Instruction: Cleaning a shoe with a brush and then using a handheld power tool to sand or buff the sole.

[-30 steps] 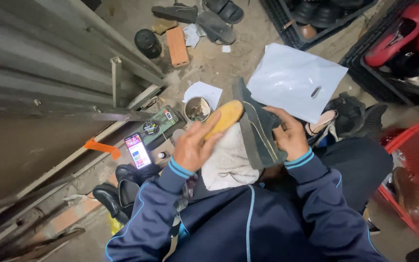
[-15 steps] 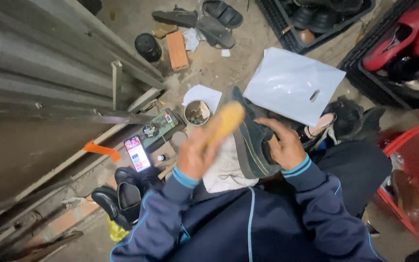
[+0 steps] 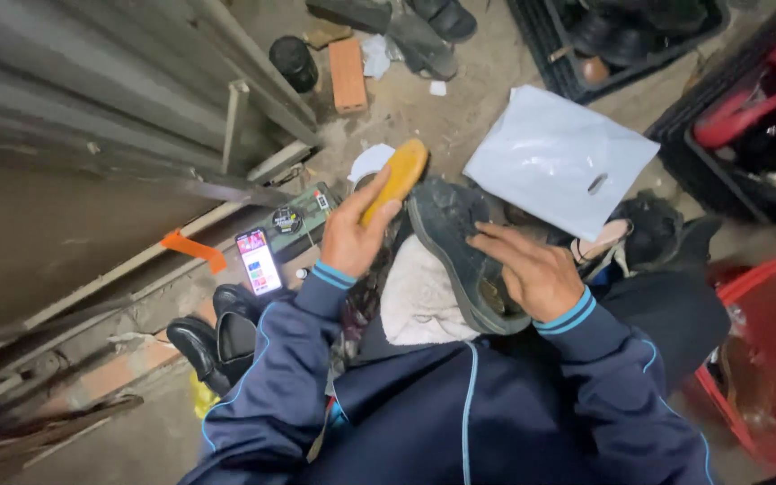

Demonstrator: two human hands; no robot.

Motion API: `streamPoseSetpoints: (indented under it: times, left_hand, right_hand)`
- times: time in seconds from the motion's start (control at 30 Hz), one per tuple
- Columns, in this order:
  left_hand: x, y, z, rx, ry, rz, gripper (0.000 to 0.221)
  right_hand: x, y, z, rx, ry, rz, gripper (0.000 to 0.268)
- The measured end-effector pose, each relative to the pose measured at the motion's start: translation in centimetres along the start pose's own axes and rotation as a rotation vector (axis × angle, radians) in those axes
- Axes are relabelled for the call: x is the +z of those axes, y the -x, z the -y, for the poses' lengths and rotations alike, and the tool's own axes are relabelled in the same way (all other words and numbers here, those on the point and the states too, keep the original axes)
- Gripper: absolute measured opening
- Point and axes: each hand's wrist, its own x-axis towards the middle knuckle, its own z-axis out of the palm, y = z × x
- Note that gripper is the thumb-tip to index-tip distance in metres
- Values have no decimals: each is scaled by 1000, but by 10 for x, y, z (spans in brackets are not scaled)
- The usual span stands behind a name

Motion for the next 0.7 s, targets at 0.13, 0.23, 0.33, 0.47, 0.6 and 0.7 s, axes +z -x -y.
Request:
streamPoseSetpoints:
  times: [0.13,0.23,0.33,0.47,0.6,0.7]
  left_hand:
    - [5,27,-27,31,-30,142,36]
    - [-5,32,-36,75,-102,266,34]
    - [-2,20,-27,13,-29,74,50]
    - [17,15,-19,-174,122,-16,85]
    - [27,12,-11,-324,268,41,87]
    - [23,19,-21,-329,239,68,87]
  right_hand:
    - [-5,-2,-3,-59,72,37,41]
    - [-10,-1,0,-95,150,46,40]
    - [-10,6,0,-48,341,13,38]
    - [16,41,-4,280,577,-134,26]
    - [33,72,-1,589,469,-112,31]
    - [7,52,28,735,172,5,21]
